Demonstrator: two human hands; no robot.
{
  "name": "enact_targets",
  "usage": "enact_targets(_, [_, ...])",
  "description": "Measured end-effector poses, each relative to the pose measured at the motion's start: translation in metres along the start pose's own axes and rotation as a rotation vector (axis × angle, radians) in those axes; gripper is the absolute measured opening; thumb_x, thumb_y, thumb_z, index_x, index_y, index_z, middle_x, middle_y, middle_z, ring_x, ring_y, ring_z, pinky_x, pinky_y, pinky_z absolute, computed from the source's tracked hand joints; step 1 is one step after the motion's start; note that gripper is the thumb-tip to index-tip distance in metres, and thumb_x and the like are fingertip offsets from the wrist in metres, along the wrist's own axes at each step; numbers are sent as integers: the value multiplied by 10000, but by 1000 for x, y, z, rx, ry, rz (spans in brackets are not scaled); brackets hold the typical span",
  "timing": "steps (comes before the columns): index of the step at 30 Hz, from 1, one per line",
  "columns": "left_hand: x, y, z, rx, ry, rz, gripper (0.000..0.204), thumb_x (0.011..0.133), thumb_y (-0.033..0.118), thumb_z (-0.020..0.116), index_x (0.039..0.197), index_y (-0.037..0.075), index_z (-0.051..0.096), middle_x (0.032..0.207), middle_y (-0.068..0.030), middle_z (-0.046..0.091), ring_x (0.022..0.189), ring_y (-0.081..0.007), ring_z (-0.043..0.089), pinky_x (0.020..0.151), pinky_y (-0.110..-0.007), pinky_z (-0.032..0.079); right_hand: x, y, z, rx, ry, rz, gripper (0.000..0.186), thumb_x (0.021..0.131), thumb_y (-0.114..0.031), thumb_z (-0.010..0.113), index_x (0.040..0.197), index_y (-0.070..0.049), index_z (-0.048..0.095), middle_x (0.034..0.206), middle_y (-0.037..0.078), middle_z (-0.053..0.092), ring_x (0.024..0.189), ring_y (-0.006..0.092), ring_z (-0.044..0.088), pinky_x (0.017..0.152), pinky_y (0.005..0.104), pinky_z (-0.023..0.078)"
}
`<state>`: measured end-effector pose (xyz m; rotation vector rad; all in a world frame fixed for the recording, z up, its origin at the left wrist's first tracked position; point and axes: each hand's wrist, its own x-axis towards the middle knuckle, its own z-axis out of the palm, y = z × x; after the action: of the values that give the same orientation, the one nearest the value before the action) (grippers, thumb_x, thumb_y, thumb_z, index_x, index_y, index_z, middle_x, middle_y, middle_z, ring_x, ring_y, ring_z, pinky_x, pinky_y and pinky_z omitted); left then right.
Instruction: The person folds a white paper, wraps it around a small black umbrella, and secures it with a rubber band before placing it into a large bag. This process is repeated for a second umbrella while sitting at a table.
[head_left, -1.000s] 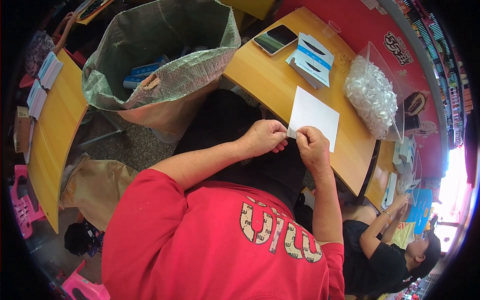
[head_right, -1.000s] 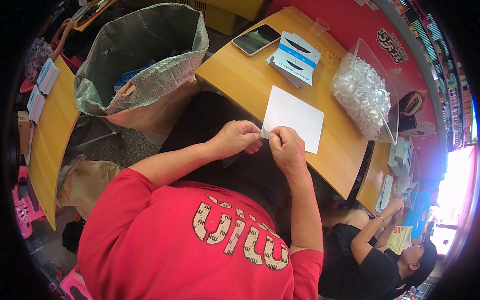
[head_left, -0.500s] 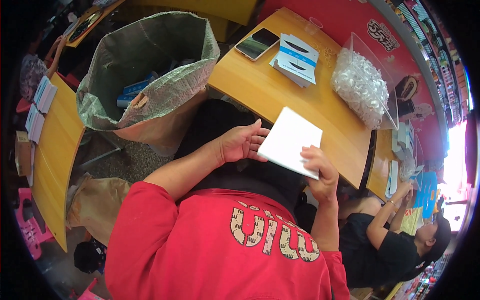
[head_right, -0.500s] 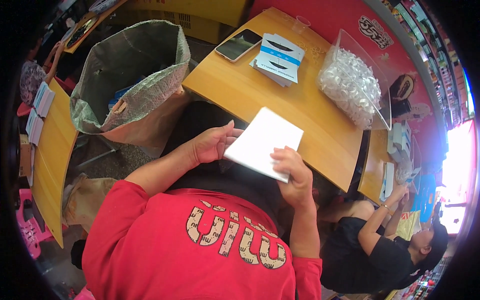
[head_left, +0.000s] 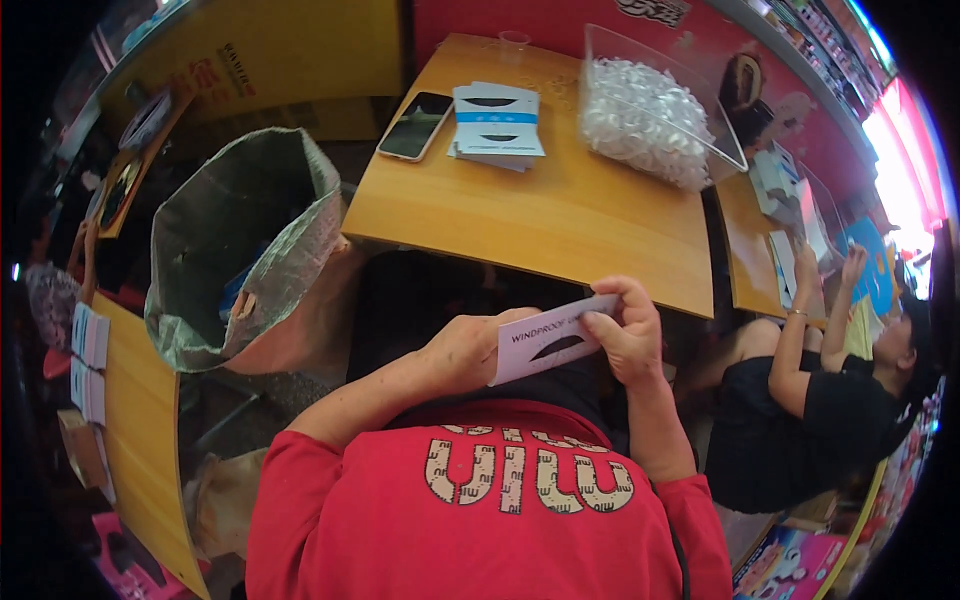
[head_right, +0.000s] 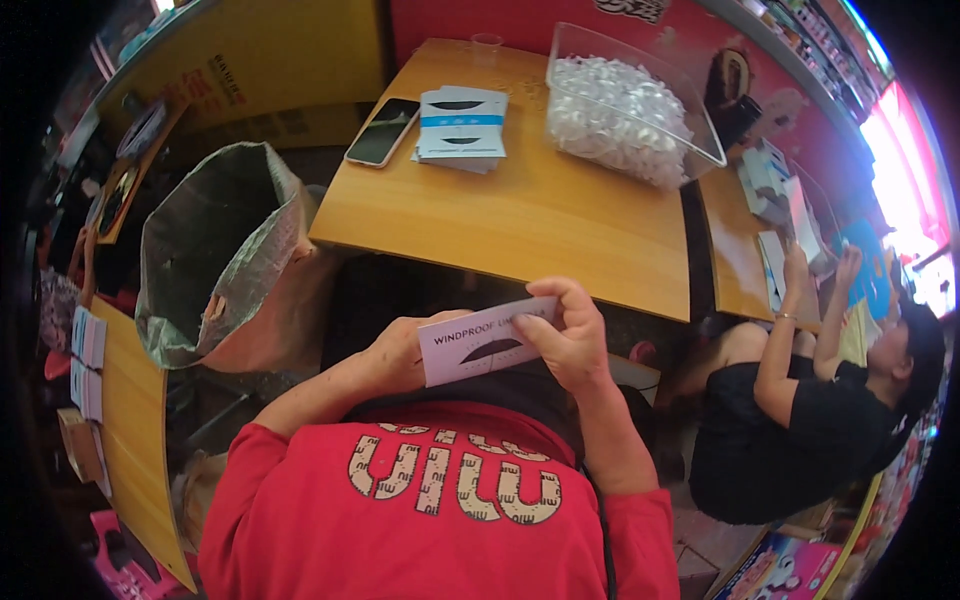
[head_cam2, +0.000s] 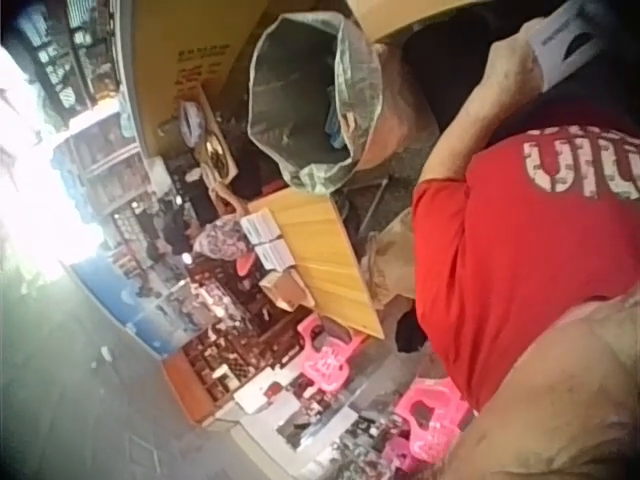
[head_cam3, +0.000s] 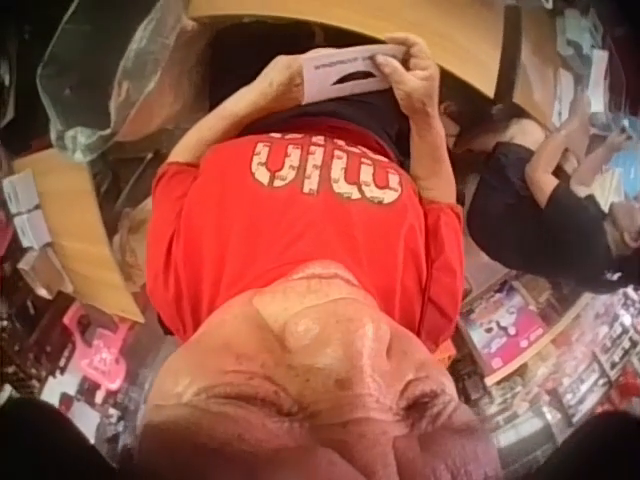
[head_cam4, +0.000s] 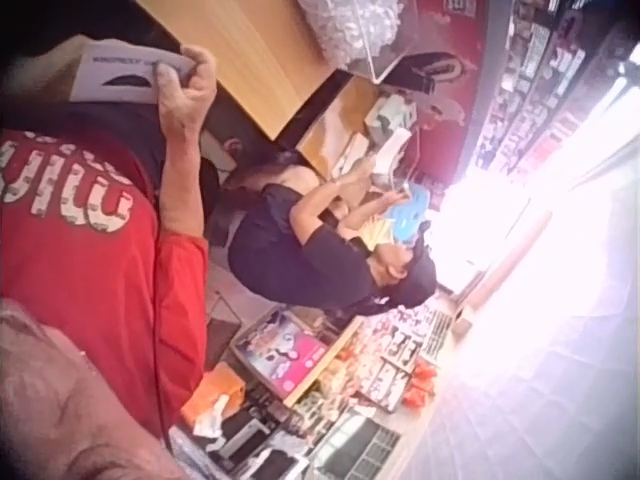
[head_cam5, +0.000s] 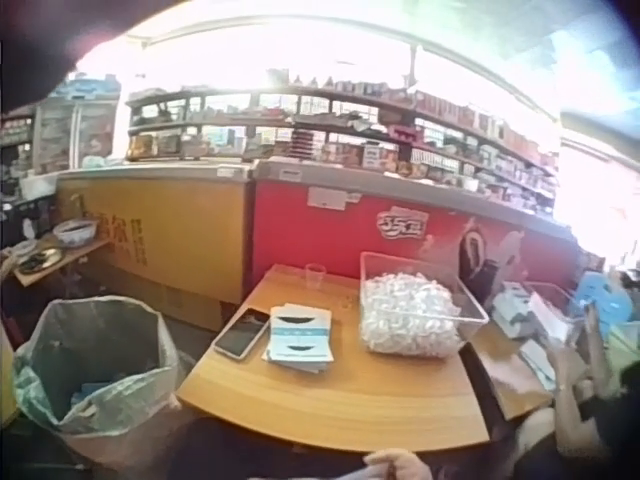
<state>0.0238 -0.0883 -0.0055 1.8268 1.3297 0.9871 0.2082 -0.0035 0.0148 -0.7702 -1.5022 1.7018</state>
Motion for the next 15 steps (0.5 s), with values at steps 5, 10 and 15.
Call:
enact_targets(5, [2,-4,-3,37,199,396,249,612,-18,645,846,35,577,921,-138,586,849,-273,581,742,-310,473,0,17,-2,-58,50,-2,397,703,-33,638,1041,-20,429,804,17,500,749,83,499,663,206,446])
enact_targets(10, [3,-6,1,103,224,486,241,552,-33,631,771,51,578,936,-100,579,869,-271,574,731,-310,483,0,19,-3,62,-59,196,504,711,-71,632,1137,-8,369,901,39,472,825,110,489,750,223,422])
enact_targets(15, [1,5,-4,243,192,570,194,534,-6,615,707,55,552,986,-104,554,939,-284,542,734,-337,480,0,23,5,40,44,153,549,719,-90,623,1177,5,336,932,58,501,849,135,509,787,243,411])
